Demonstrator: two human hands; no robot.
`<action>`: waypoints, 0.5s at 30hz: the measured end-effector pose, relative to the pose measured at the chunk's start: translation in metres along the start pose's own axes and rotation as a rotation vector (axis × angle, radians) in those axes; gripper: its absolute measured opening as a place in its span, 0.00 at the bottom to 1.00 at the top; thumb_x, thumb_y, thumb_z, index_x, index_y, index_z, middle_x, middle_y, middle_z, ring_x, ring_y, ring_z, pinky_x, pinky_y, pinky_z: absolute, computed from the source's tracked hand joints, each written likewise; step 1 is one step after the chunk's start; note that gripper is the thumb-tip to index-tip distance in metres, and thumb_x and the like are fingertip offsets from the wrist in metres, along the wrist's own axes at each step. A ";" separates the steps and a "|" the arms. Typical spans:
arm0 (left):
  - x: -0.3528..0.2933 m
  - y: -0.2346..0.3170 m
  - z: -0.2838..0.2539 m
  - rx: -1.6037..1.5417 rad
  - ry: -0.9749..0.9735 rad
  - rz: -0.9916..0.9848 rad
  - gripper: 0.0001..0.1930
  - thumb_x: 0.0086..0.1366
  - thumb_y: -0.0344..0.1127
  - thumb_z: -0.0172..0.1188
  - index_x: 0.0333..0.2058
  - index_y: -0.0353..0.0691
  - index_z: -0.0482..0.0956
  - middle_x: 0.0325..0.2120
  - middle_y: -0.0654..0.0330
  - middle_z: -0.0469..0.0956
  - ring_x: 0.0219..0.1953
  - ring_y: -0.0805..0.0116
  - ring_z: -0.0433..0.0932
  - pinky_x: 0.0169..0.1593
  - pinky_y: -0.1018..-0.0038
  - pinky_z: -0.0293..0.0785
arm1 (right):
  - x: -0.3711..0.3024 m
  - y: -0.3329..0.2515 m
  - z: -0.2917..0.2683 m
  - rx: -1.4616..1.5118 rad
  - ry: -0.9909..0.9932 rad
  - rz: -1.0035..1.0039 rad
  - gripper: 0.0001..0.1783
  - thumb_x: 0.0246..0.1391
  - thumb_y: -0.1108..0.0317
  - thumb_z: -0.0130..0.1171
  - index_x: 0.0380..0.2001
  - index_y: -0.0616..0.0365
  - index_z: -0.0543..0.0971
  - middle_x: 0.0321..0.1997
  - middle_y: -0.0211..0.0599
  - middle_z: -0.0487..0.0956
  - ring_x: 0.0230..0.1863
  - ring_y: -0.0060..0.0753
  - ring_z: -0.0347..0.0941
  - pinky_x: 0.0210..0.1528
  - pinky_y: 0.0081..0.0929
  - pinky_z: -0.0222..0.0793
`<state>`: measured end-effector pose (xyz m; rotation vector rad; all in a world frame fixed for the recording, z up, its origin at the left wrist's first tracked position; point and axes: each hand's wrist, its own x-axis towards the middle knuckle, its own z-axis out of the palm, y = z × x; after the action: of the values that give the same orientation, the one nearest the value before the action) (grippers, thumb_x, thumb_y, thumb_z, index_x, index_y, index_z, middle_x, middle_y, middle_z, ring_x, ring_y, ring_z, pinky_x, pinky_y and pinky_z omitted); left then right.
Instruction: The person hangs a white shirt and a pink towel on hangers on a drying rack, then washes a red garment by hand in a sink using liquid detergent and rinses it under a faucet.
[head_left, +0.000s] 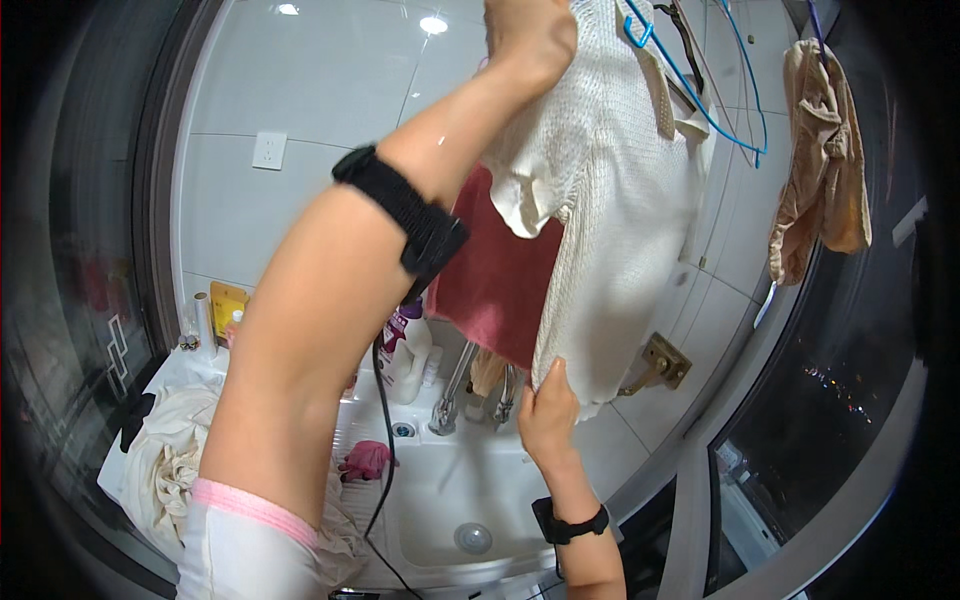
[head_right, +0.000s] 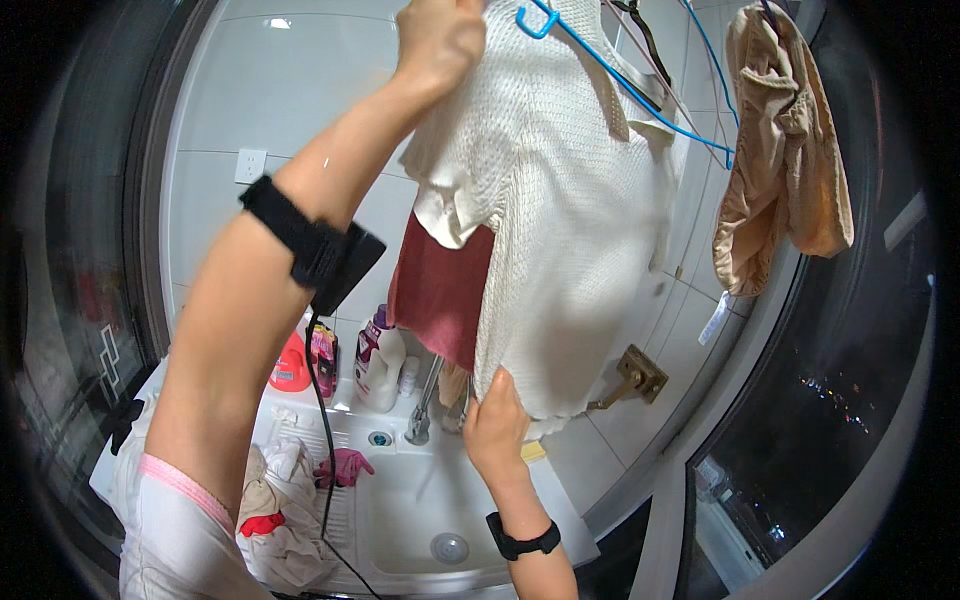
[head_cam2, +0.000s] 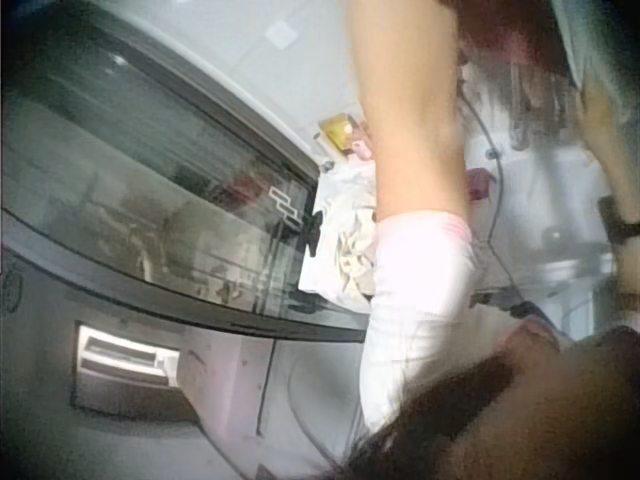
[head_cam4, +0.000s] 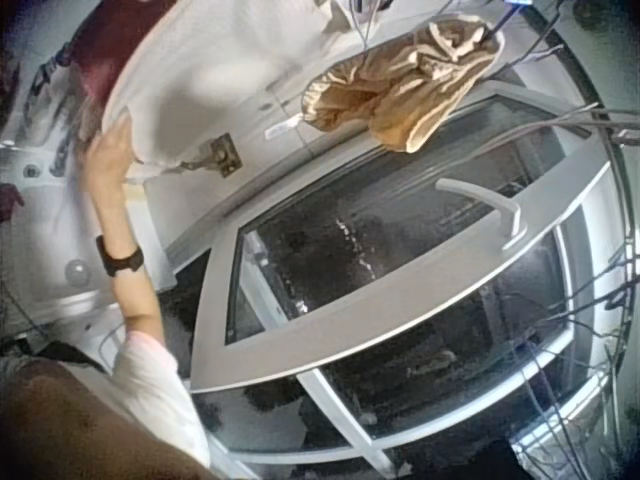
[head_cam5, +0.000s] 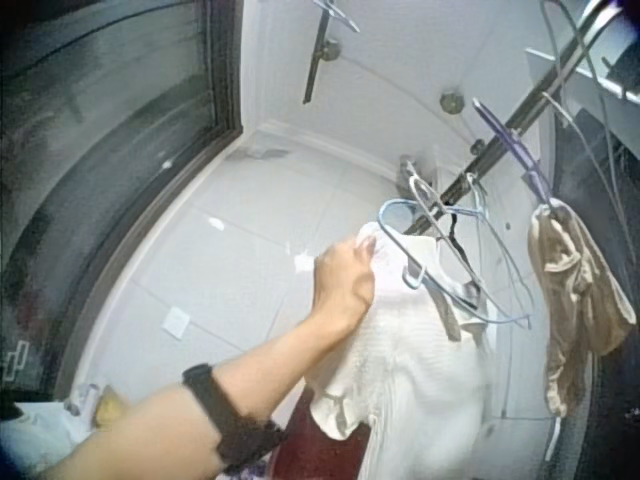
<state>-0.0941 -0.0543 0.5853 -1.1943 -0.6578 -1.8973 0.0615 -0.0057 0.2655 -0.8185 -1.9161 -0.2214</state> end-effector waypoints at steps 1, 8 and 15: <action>-0.008 -0.002 -0.004 -0.038 0.040 0.006 0.17 0.58 0.41 0.43 0.22 0.33 0.73 0.22 0.42 0.71 0.27 0.45 0.71 0.31 0.59 0.64 | 0.000 0.007 0.001 -0.021 0.044 -0.031 0.23 0.36 0.79 0.52 0.40 0.70 0.61 0.33 0.56 0.68 0.34 0.57 0.66 0.33 0.42 0.62; -0.025 0.002 -0.031 -0.025 0.071 -0.123 0.16 0.59 0.40 0.45 0.22 0.33 0.71 0.19 0.43 0.70 0.23 0.48 0.70 0.29 0.63 0.63 | 0.002 0.017 -0.005 0.093 0.166 0.093 0.18 0.42 0.74 0.50 0.38 0.69 0.61 0.26 0.59 0.70 0.28 0.61 0.66 0.28 0.43 0.62; -0.009 0.004 -0.030 -0.220 0.006 -0.295 0.14 0.58 0.39 0.45 0.23 0.34 0.72 0.20 0.43 0.71 0.25 0.48 0.71 0.30 0.63 0.65 | -0.053 0.046 0.017 0.022 0.212 0.043 0.16 0.43 0.72 0.51 0.36 0.67 0.62 0.25 0.59 0.70 0.25 0.63 0.65 0.25 0.43 0.61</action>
<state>-0.1032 -0.0763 0.5641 -1.2822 -0.6644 -2.2666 0.0928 0.0139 0.2032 -0.7887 -1.6985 -0.2505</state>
